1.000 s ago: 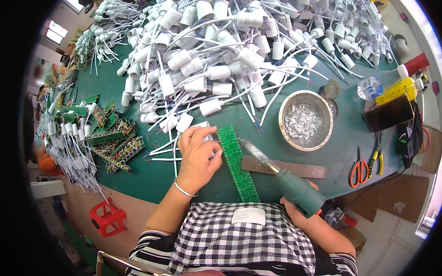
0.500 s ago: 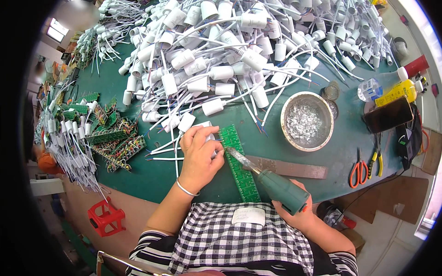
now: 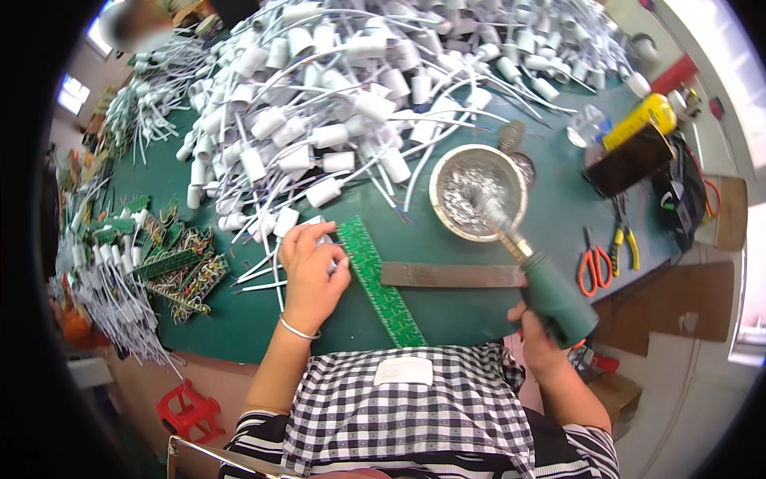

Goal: Soldering components and wires onto green LED circuit boards.

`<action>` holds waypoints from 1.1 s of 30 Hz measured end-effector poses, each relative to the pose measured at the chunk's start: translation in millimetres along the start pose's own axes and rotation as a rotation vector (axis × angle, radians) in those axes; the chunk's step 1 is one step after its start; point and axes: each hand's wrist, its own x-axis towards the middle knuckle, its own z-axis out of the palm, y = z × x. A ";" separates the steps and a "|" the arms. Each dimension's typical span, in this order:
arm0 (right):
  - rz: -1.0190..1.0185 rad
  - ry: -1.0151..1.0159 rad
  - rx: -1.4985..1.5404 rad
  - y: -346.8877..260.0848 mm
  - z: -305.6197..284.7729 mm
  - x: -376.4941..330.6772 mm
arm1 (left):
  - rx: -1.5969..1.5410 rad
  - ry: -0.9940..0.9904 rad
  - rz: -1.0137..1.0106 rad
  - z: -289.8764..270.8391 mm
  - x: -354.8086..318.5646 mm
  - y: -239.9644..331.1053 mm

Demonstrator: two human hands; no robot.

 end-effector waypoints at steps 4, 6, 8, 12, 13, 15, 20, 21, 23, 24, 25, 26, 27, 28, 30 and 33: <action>-0.307 0.207 0.137 11.0 -14.8 5.8 | 0.012 0.008 0.031 6.0 1.2 -0.9; -0.192 0.215 -0.212 19.1 -21.8 9.6 | 0.025 0.013 0.037 7.1 0.9 -0.9; -0.031 0.211 -0.117 8.5 -11.0 20.2 | 0.020 0.024 0.054 9.8 4.7 -2.0; -0.248 0.152 0.034 11.8 -2.9 11.2 | 0.032 0.027 0.029 2.3 -1.0 -2.0; -0.212 0.050 0.118 8.2 1.7 11.2 | 0.025 0.025 0.031 3.4 0.4 -2.6; -0.101 -0.111 0.180 4.3 16.8 6.5 | 0.016 0.038 0.052 4.8 2.1 -2.8; -0.014 -0.406 0.069 18.2 35.6 -6.5 | 0.006 0.054 0.044 9.5 0.0 -2.1; 0.113 -0.380 0.057 15.2 38.4 -8.2 | 0.002 0.060 0.044 9.4 0.1 -2.9; 0.119 -0.402 0.005 12.9 38.6 -10.9 | -0.015 0.064 0.038 8.0 0.0 -2.3; 0.120 -0.417 -0.040 12.3 38.3 -11.8 | -0.022 0.062 0.031 8.0 -0.5 -2.9; 0.120 -0.431 -0.083 11.5 38.2 -11.5 | -0.020 0.062 0.031 8.3 -0.6 -3.2; 0.125 -0.432 -0.088 10.5 38.6 -10.9 | -0.017 0.061 0.032 8.3 -0.5 -3.4; 0.120 -0.430 -0.094 9.5 39.2 -10.4 | -0.022 0.059 0.028 7.8 -0.2 -3.3; 0.115 -0.426 -0.100 8.5 39.9 -10.0 | -0.024 0.056 0.030 7.4 0.5 -3.2; 0.150 -0.414 -0.094 4.3 42.8 -9.0 | -0.028 0.051 0.030 7.5 0.9 -3.1; 0.158 -0.411 -0.118 4.7 44.1 -7.5 | -0.024 0.053 0.035 8.0 2.1 -2.6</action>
